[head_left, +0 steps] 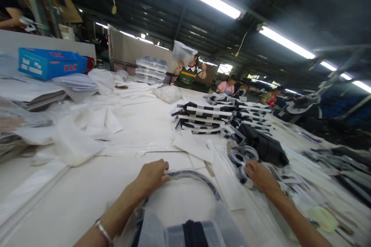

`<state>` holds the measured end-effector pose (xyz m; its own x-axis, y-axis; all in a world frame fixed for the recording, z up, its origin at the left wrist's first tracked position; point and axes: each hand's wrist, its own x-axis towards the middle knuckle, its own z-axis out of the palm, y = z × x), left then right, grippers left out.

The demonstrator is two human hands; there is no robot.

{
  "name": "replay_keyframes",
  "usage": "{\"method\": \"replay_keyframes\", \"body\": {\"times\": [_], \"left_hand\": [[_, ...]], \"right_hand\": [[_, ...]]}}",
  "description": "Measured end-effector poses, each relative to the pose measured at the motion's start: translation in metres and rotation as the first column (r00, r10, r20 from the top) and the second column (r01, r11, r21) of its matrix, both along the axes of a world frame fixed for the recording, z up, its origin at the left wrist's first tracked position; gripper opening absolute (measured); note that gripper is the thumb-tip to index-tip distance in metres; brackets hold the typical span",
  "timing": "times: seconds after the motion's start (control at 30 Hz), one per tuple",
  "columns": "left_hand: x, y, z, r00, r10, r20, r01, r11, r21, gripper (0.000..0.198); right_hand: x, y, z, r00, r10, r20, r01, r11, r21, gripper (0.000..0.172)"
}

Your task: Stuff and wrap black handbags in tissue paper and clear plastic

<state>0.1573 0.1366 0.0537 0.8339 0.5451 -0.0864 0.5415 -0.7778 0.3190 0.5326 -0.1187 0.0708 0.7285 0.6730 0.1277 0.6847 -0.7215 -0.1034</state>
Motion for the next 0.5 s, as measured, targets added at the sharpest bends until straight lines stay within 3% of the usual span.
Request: {"method": "replay_keyframes", "body": {"times": [0.2, 0.33, 0.5], "left_hand": [[0.007, -0.002, -0.010, 1.000, -0.018, 0.001, 0.018, 0.999, 0.028, 0.016], [0.008, -0.004, -0.014, 1.000, -0.016, -0.008, 0.017, 0.997, 0.070, 0.015], [0.010, -0.004, -0.017, 1.000, -0.011, -0.025, 0.013, 0.996, 0.092, 0.015]], "right_hand": [[0.021, -0.028, -0.033, 0.997, 0.059, -0.041, -0.061, 0.996, -0.064, 0.030], [0.014, -0.028, -0.037, 0.998, 0.058, 0.001, -0.058, 0.997, -0.048, 0.041], [-0.002, -0.017, -0.037, 0.996, 0.064, 0.058, -0.057, 0.990, -0.126, 0.051]]}}
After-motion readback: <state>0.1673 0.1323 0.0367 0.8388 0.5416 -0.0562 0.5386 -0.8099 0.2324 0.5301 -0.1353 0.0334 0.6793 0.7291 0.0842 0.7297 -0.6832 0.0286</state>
